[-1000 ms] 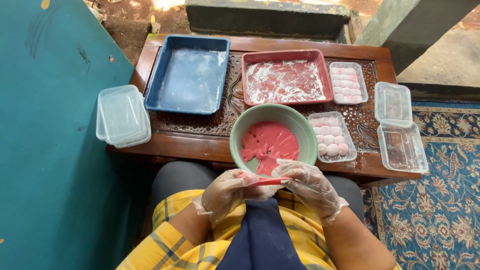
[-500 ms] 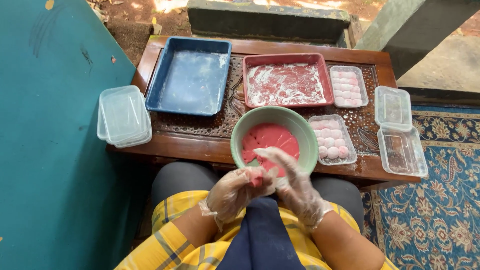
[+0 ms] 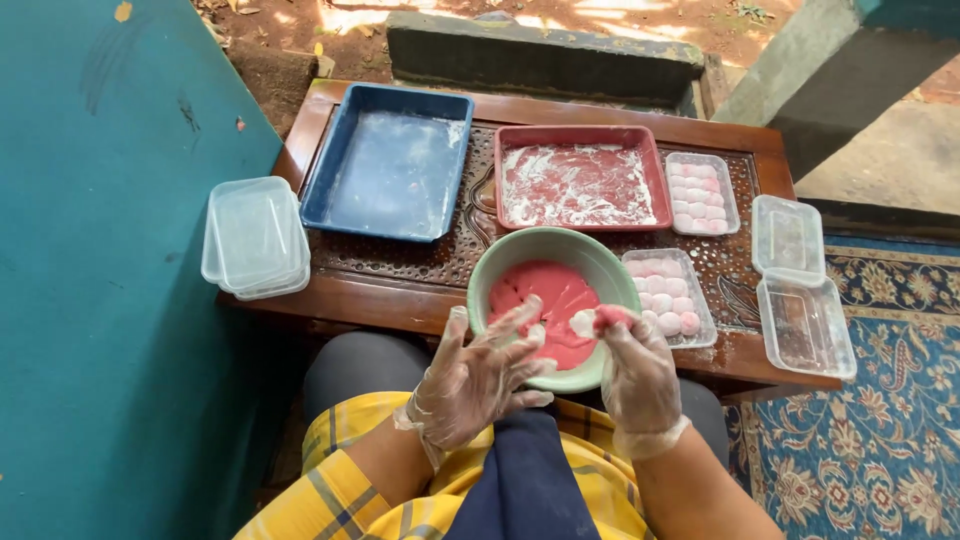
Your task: The person is preparing small dough balls by pinching pieces from a bowl of pink dough, rolling them between their palms, and placing them into a plastic container.
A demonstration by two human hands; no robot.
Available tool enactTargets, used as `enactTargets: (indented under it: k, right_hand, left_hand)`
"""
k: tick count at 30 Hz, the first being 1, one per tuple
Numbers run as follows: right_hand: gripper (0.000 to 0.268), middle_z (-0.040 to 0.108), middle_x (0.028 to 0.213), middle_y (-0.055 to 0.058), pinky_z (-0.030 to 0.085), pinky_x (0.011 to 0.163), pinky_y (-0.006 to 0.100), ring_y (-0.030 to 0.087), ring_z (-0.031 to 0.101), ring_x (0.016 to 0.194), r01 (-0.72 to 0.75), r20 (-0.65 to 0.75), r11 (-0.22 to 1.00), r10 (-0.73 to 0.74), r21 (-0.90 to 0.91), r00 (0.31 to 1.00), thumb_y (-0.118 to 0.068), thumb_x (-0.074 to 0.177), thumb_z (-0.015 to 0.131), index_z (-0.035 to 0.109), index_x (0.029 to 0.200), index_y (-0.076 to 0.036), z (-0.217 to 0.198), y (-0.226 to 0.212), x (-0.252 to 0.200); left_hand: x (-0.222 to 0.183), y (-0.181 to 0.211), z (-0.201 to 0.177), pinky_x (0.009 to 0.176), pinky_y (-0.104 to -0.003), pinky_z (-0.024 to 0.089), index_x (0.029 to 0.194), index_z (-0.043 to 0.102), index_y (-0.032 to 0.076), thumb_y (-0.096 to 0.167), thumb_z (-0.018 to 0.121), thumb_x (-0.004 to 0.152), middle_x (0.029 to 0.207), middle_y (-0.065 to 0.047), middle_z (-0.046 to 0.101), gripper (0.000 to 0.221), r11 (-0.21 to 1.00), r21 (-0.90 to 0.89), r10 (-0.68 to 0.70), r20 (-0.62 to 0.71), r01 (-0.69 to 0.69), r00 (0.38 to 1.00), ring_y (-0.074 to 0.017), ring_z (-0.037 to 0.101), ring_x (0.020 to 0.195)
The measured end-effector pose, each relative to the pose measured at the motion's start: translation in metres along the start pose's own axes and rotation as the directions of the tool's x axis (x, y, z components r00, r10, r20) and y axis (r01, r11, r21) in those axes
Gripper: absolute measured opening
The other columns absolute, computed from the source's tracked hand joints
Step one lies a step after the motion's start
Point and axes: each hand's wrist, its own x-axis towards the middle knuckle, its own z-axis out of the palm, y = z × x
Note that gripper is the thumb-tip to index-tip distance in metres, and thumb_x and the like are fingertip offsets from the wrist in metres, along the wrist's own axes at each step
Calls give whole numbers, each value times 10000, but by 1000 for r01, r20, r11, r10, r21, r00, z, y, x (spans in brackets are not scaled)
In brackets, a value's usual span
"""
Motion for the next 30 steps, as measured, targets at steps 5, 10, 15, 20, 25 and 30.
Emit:
enactTargets:
  k: [5, 10, 15, 20, 25, 30]
  right_hand:
    - [213, 671, 1297, 92, 461, 1157, 437, 291, 611, 1268, 679, 562, 354, -384, -643, 733, -246, 956, 708, 730, 1142, -147, 50, 0, -16]
    - [553, 495, 1528, 175, 295, 1238, 622, 369, 434, 1442, 628, 808, -525, -236, -574, 540, -363, 1060, 378, 494, 1506, -57, 64, 28, -24]
    - [967, 63, 1755, 61, -25, 1331, 554, 298, 19, 1634, 771, 788, -163, -133, -616, 601, -401, 866, 582, 108, 1676, -166, 29, 26, -19]
    - [565, 365, 1645, 160, 88, 1316, 617, 421, 275, 1571, 810, 791, -86, -299, -580, 535, -358, 1028, 400, 427, 1522, -84, 63, -9, 1]
    - [560, 484, 1546, 182, 184, 1240, 629, 433, 379, 1474, 795, 831, -253, -243, -552, 500, -428, 939, 534, 600, 1399, -117, 92, 20, 23]
    - [424, 423, 1561, 277, 199, 1165, 757, 546, 287, 1492, 953, 956, 97, -30, -288, 293, -207, 936, 613, 587, 1280, 40, 137, -27, -29]
  left_hand:
    - [19, -6, 5, 945, -451, 545, 1603, 384, 202, 708, 444, 904, 1430, -138, 539, 865, 993, -28, 110, -171, -117, 979, -300, 594, 1208]
    - [31, -18, 15, 1235, -404, 329, 1513, 470, 12, 165, 536, 901, 1555, -147, 512, 634, 957, -113, 192, -452, -269, 871, -265, 479, 1416]
    - [39, -19, -27, 777, -283, 632, 1486, 506, 15, 185, 504, 1040, 1445, -195, 605, 478, 955, -101, 233, -319, -277, 919, -240, 691, 1126]
    - [39, -18, -7, 986, -338, 550, 1519, 489, 60, 317, 482, 1056, 1389, -131, 581, 529, 962, -221, 110, -214, -158, 971, -199, 625, 1159]
    - [38, -15, -4, 1128, -373, 456, 1576, 411, 128, 483, 433, 1048, 1566, -103, 485, 636, 944, -319, 95, 32, -80, 995, -218, 523, 1372]
    - [31, -13, -4, 1192, -423, 368, 1585, 365, 165, 698, 527, 907, 1596, -137, 427, 877, 944, -289, 183, 48, -162, 982, -250, 460, 1431]
